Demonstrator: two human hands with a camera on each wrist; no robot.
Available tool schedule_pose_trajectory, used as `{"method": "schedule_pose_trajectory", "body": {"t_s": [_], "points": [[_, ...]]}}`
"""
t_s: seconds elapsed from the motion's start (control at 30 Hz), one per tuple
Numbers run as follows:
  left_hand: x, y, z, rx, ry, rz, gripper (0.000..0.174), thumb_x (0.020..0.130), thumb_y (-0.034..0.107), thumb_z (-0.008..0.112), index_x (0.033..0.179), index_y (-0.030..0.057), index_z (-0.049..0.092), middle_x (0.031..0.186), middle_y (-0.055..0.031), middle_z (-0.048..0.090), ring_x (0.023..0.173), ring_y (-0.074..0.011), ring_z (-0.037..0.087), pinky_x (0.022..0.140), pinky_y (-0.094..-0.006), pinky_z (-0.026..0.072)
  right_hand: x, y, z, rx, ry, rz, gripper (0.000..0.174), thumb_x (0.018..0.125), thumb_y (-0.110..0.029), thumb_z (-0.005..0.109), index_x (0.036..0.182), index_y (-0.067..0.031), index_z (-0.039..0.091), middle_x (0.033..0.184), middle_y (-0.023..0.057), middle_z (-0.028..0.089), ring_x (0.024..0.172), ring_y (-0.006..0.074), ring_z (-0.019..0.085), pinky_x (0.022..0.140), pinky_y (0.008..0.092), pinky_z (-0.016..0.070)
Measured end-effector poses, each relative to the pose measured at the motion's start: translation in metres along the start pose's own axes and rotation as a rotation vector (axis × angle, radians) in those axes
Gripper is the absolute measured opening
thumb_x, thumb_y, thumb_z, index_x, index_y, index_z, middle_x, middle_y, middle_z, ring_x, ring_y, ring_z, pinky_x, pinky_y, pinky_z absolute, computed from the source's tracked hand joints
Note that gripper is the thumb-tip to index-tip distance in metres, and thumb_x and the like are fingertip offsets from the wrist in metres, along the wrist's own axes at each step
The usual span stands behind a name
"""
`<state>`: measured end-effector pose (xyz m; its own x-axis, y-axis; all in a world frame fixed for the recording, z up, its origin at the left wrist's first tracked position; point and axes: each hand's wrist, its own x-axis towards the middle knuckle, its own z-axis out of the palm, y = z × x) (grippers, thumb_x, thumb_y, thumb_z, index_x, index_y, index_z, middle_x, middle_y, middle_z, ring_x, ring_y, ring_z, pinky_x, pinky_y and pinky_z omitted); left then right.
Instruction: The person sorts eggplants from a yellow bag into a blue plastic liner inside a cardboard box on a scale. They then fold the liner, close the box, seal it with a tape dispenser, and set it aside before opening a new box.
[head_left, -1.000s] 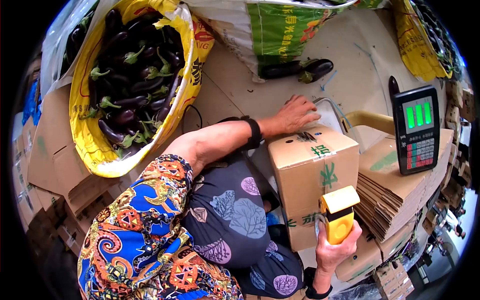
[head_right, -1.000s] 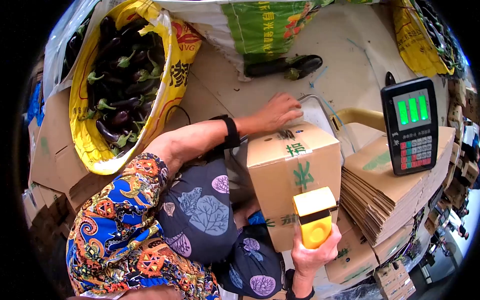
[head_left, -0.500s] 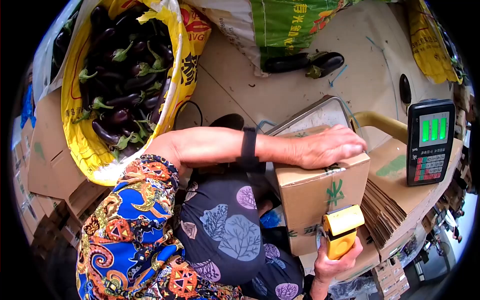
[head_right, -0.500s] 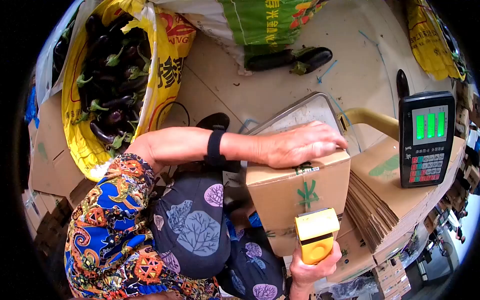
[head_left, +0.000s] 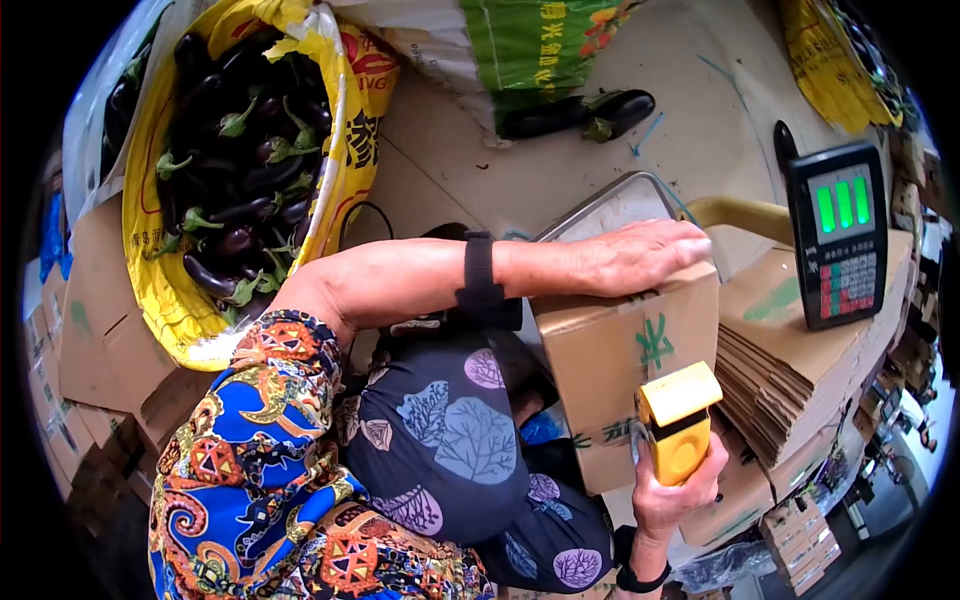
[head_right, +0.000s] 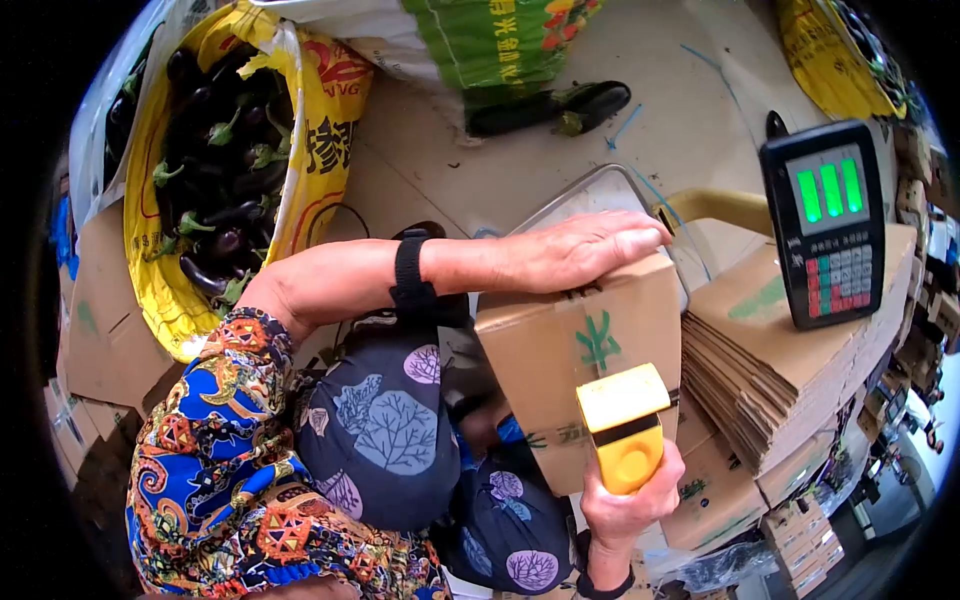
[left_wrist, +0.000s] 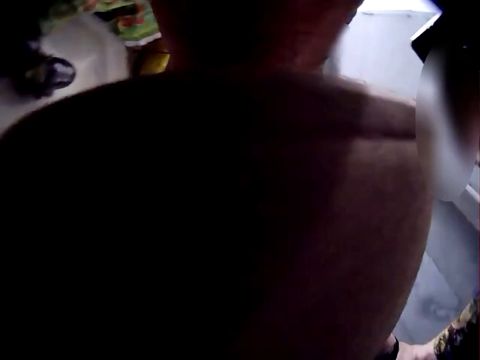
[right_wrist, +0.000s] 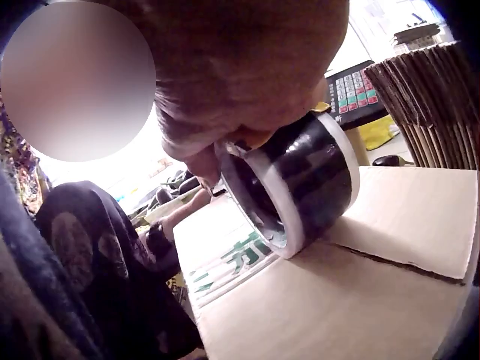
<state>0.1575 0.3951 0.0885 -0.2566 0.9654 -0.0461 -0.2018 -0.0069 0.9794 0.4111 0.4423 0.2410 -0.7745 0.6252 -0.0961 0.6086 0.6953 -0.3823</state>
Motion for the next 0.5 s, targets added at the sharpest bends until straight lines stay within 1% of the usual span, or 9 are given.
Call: {"method": "schedule_pose_trajectory", "body": {"t_s": [0.03,0.07,0.13,0.17,0.27,0.3,0.33,0.4,0.5], "points": [[0.003,0.016,0.005,0.077,-0.033,0.008,0.059,0.104,0.047,0.039,0.134,-0.0027,0.048,0.137,-0.0197,0.051,0.129,-0.0368,0.045,0.111,-0.0402,0.0358,0.001,-0.001,0.001,-0.009,0.011,-0.008,0.061,0.068,-0.019,0.086,0.116,-0.0019,0.054,0.094,0.0170,0.061,0.080,0.0380,0.062,0.074,0.0414,0.0507],[0.005,0.021,0.012,0.209,-0.036,-0.001,0.057,0.103,0.045,0.042,0.134,-0.0023,0.047,0.137,-0.0204,0.050,0.130,-0.0369,0.045,0.111,-0.0405,0.0354,0.003,0.001,0.002,-0.039,0.027,-0.054,0.065,0.064,-0.022,0.088,0.114,-0.0016,0.053,0.090,0.0176,0.062,0.075,0.0427,0.063,0.068,0.0450,0.0524],[0.007,0.031,0.029,0.472,-0.041,-0.016,0.055,0.102,0.042,0.047,0.135,-0.0015,0.046,0.138,-0.0218,0.049,0.130,-0.0370,0.045,0.111,-0.0411,0.0345,0.003,0.004,0.005,0.016,0.045,-0.040,0.063,0.065,-0.023,0.088,0.113,-0.0021,0.053,0.091,0.0175,0.063,0.076,0.0423,0.064,0.069,0.0453,0.0528],[0.004,0.029,0.038,0.691,0.038,0.088,0.056,0.098,0.037,0.055,0.138,-0.0003,0.043,0.138,-0.0232,0.048,0.128,-0.0377,0.047,0.109,-0.0420,0.0387,0.003,0.004,0.006,0.051,0.057,-0.038,0.062,0.066,-0.024,0.089,0.113,-0.0025,0.054,0.093,0.0178,0.063,0.076,0.0421,0.064,0.069,0.0449,0.0532],[0.004,0.033,0.043,0.934,0.061,0.064,0.059,0.095,0.037,0.059,0.140,0.0017,0.043,0.139,-0.0235,0.048,0.125,-0.0382,0.052,0.104,-0.0436,0.0447,0.009,0.002,0.009,0.041,0.091,-0.108,0.062,0.066,-0.025,0.089,0.112,-0.0025,0.054,0.088,0.0180,0.062,0.076,0.0422,0.063,0.067,0.0460,0.0529],[0.003,0.040,0.045,0.994,0.049,-0.025,0.062,0.094,0.037,0.060,0.142,0.0032,0.042,0.140,-0.0226,0.048,0.120,-0.0394,0.056,0.098,-0.0452,0.0496,0.011,0.001,0.010,0.038,0.076,-0.102,0.061,0.067,-0.026,0.088,0.111,-0.0026,0.053,0.086,0.0179,0.061,0.075,0.0420,0.063,0.066,0.0465,0.0528],[0.004,0.043,0.045,1.038,0.030,-0.087,0.063,0.094,0.041,0.059,0.143,0.0066,0.041,0.138,-0.0221,0.051,0.119,-0.0400,0.057,0.096,-0.0457,0.0506,0.013,0.001,0.010,0.034,0.063,-0.102,0.059,0.068,-0.027,0.087,0.110,-0.0027,0.053,0.085,0.0179,0.061,0.074,0.0419,0.063,0.066,0.0470,0.0526],[0.007,0.050,0.044,1.081,0.002,-0.209,0.063,0.095,0.045,0.054,0.145,0.0100,0.040,0.133,-0.0220,0.055,0.114,-0.0396,0.061,0.094,-0.0459,0.0520,0.016,0.000,0.003,0.028,0.020,-0.096,0.057,0.068,-0.028,0.087,0.108,-0.0039,0.053,0.088,0.0172,0.061,0.075,0.0404,0.064,0.063,0.0464,0.0539],[0.006,0.038,0.034,1.234,0.017,-0.148,0.062,0.098,0.045,0.049,0.148,0.0129,0.035,0.121,-0.0217,0.064,0.100,-0.0401,0.067,0.086,-0.0475,0.0547,-0.011,0.017,-0.008,-0.004,0.016,-0.082,0.058,0.068,-0.029,0.087,0.108,-0.0038,0.053,0.089,0.0156,0.061,0.075,0.0387,0.065,0.062,0.0452,0.0544]]}}
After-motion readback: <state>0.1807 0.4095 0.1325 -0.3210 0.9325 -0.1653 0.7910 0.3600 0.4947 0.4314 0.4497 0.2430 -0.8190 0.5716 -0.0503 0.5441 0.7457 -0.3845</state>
